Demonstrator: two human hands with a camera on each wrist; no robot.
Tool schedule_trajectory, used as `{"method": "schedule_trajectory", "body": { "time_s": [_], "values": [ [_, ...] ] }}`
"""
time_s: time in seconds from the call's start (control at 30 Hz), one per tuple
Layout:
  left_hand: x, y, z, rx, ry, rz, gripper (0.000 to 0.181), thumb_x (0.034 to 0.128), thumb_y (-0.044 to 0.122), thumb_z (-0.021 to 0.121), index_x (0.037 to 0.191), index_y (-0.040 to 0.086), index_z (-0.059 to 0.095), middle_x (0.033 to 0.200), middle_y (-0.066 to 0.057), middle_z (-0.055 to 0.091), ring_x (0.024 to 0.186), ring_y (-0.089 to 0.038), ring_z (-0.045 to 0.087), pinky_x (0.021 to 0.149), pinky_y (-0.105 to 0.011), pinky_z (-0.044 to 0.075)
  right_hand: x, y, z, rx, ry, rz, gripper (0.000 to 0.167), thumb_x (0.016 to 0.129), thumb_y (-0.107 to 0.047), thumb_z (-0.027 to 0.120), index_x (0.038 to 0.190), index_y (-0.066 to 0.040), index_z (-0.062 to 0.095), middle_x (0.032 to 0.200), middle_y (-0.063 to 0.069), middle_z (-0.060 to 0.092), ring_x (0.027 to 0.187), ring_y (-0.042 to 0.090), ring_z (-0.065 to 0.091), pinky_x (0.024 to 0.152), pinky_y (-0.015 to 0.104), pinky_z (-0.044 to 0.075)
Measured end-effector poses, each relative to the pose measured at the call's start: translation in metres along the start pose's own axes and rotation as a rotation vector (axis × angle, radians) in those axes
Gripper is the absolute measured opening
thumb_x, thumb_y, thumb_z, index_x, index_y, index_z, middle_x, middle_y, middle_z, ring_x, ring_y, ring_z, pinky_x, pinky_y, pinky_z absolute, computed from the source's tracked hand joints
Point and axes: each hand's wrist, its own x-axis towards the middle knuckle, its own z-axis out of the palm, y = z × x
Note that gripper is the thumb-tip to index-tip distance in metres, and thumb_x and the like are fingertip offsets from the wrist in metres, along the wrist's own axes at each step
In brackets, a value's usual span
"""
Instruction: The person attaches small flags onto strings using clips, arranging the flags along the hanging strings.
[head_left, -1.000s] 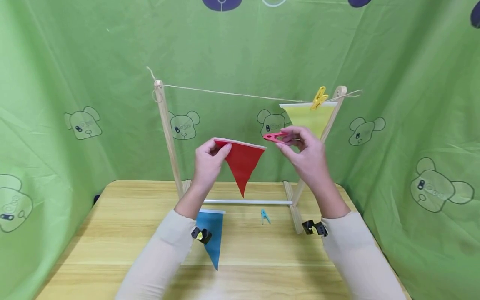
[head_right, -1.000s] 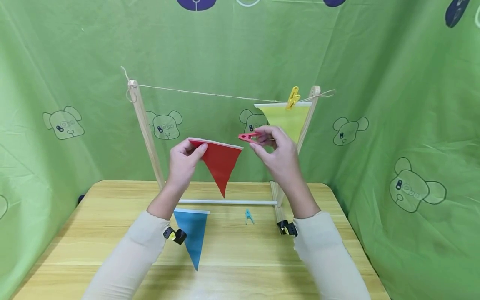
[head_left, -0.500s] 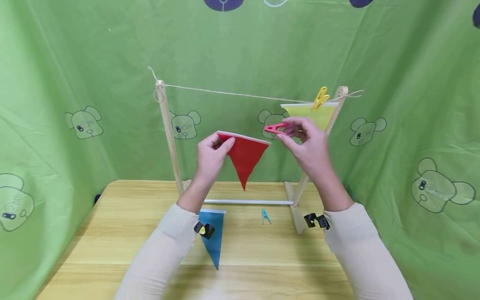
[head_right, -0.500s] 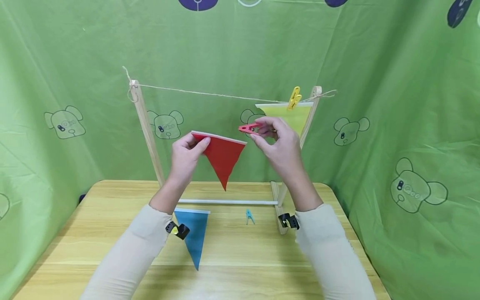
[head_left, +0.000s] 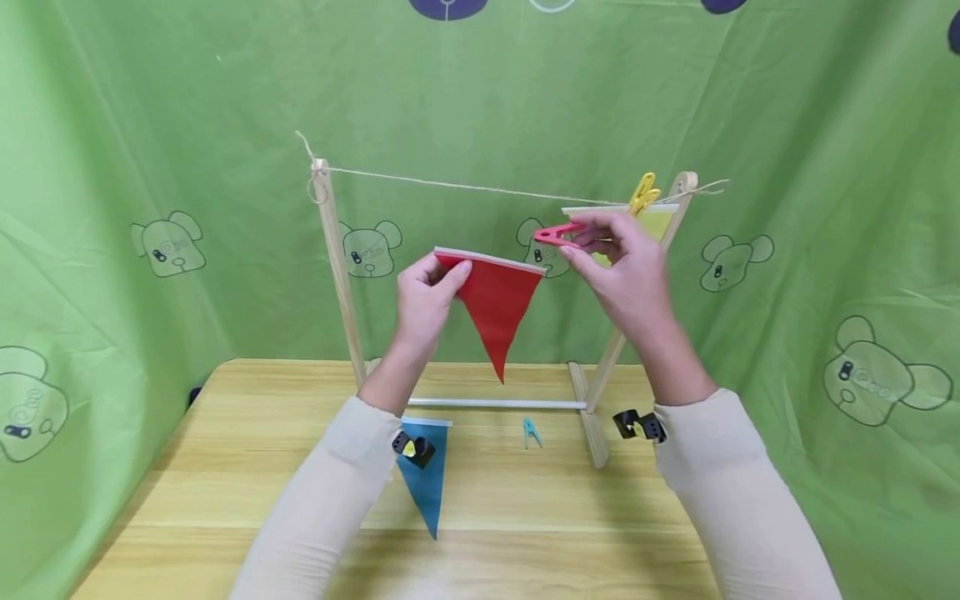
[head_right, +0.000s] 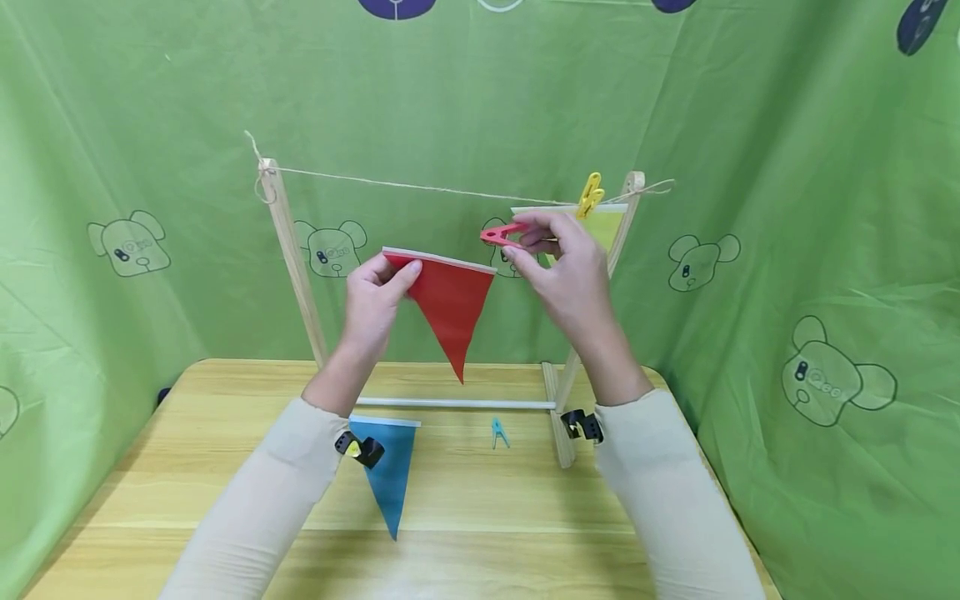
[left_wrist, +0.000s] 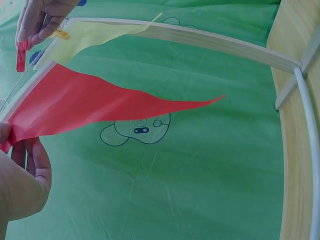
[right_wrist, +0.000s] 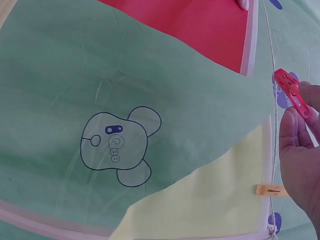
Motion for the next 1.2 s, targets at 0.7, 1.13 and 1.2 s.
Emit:
{"method": "schedule_trajectory", "body": {
  "time_s": [0.7,1.13,1.2],
  "values": [
    [0.016,0.01,0.012,-0.058,0.063,-0.042,0.019,0.0964,0.009,0.073,0.109,-0.004,0.072,0.085,-0.001,0.069,0.076,-0.013,0.065,0.071,-0.027,0.059,0.029,-0.028,-0.008,-0.124,0.002,-0.046,0.03,0.089,0.001,0.078,0.118,0.005,0.069,0.111,0.008,0.065,0.095,0.011,0.063,0.088,0.016,0.056],
    [0.025,0.019,0.015,-0.116,0.075,-0.064,0.019,0.0972,0.007,0.071,0.111,-0.005,0.071,0.086,-0.003,0.068,0.074,-0.013,0.065,0.068,-0.025,0.058,0.047,-0.033,-0.016,-0.282,-0.05,-0.061,0.032,0.089,-0.005,0.08,0.118,0.003,0.071,0.109,0.01,0.069,0.091,0.005,0.062,0.084,0.012,0.054],
    [0.026,0.02,0.016,-0.124,0.07,-0.067,0.019,0.0975,0.008,0.071,0.111,-0.005,0.071,0.087,-0.003,0.068,0.075,-0.013,0.065,0.068,-0.024,0.058,0.05,-0.034,-0.017,-0.293,-0.061,-0.065,0.032,0.089,-0.005,0.08,0.118,0.003,0.071,0.108,0.012,0.069,0.09,0.004,0.063,0.083,0.012,0.054]
  ]
}}
